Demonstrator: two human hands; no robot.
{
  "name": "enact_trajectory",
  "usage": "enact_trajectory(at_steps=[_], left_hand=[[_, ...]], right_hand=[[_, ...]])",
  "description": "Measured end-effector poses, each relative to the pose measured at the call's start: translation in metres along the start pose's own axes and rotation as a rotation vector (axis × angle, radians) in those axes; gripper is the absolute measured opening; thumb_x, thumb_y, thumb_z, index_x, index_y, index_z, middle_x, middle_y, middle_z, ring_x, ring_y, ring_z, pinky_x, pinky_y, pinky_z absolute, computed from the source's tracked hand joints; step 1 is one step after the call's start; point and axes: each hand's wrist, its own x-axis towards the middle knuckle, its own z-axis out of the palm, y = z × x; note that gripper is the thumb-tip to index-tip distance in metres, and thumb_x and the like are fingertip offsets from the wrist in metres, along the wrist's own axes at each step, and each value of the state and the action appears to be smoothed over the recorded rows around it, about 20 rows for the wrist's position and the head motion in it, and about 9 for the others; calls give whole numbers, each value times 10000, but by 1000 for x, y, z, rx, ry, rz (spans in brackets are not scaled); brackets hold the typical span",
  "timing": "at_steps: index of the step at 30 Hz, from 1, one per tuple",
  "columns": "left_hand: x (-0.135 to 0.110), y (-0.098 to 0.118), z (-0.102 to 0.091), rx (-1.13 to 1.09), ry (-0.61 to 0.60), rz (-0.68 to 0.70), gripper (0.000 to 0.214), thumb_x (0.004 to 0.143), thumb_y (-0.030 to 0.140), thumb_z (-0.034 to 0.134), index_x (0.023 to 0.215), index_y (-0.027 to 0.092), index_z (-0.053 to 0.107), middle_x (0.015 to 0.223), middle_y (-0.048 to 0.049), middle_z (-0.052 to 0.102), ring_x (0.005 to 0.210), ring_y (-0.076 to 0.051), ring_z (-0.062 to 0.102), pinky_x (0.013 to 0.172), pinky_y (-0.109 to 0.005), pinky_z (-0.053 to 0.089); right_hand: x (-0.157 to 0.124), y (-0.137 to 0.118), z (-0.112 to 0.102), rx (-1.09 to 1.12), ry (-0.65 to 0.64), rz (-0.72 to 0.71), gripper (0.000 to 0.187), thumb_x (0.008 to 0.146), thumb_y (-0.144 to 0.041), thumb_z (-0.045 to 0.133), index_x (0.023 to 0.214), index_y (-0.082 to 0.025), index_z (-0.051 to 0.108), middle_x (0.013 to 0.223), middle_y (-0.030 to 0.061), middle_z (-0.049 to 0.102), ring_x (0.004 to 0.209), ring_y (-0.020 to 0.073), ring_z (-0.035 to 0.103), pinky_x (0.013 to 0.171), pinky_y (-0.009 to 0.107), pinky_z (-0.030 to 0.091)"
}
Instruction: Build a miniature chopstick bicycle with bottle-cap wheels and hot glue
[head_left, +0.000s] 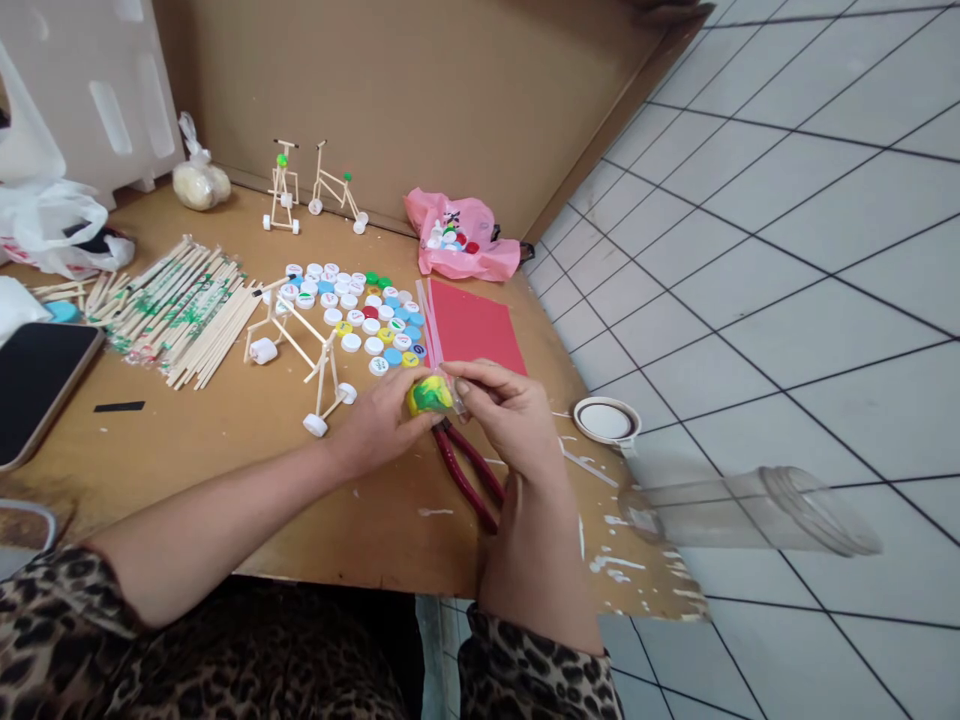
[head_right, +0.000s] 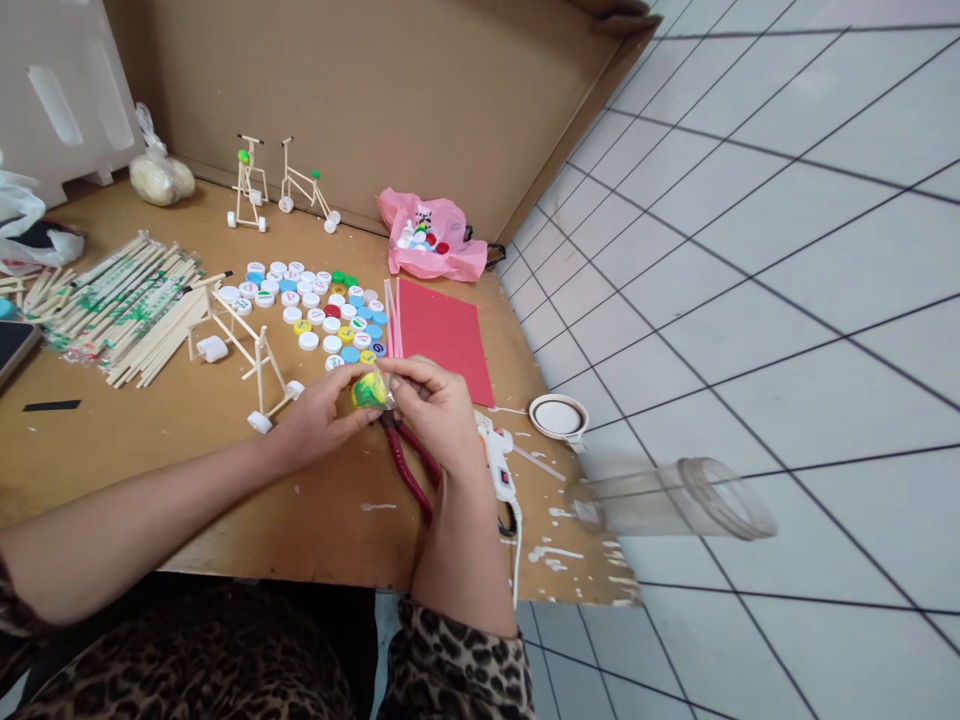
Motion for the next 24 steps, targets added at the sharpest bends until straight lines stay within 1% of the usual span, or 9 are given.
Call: enact_trajectory(at_steps=[2,5,7,10,14,16,19,24], left_hand=[[0,-1,-1,-32,-8,8,261,867,228,598,1127,201,580,1132,-87,690,1088,-236,622,958,-409,491],[2,-4,-2,-27,-23,33,258,872,220,583,1126,183,601,1137,-104,687,1091,-245,612,964,-409,483],[3,-7,-4,7,-36,39,256,870,219,581,1119,175,618,1096,-107,689,1049,-248,615,940,-409,491],[5,-9,-8,92,-46,33,238,862,227,592,1091,192,648,1015,-85,687,976,-244,616,882,-401,507],[6,-9,-11,176,-83,35,190,857,213,593,1028,197,675,990,-76,683,978,-242,617,880,-394,507],[6,-8,-12,196,-107,37,175,855,199,585,1004,190,678,990,-81,682,979,-243,619,881,-395,508],[5,-9,-11,205,-123,39,145,859,193,568,959,191,674,964,-76,676,942,-234,620,858,-386,513],[5,-13,-9,141,-138,87,97,875,204,549,880,183,644,920,-75,671,917,-228,616,831,-367,507]], right_hand=[[0,1,0,5,-9,0,170,720,-293,674,832,-207,771,707,-5,614,531,84,485,540,260,440],[1,4,-4,-13,-51,-3,184,721,-300,706,861,-210,783,755,9,648,589,95,521,588,266,469],[1,7,-8,-15,-103,12,224,711,-315,733,901,-210,785,766,13,656,625,106,542,619,276,490],[2,12,-13,9,-183,54,309,681,-328,768,965,-208,774,785,12,659,683,124,577,670,293,516],[2,14,-14,-6,-269,109,351,686,-319,758,1021,-213,747,867,26,694,779,149,623,759,316,538],[1,14,-13,-60,-282,111,323,706,-302,736,1016,-209,734,859,23,697,758,146,619,753,314,538],[0,12,-11,-175,-290,75,265,737,-285,701,987,-200,713,816,11,684,700,134,597,705,299,524],[-2,7,-6,-410,-294,47,181,760,-202,639,940,-201,658,695,-32,622,603,113,539,606,251,457]])
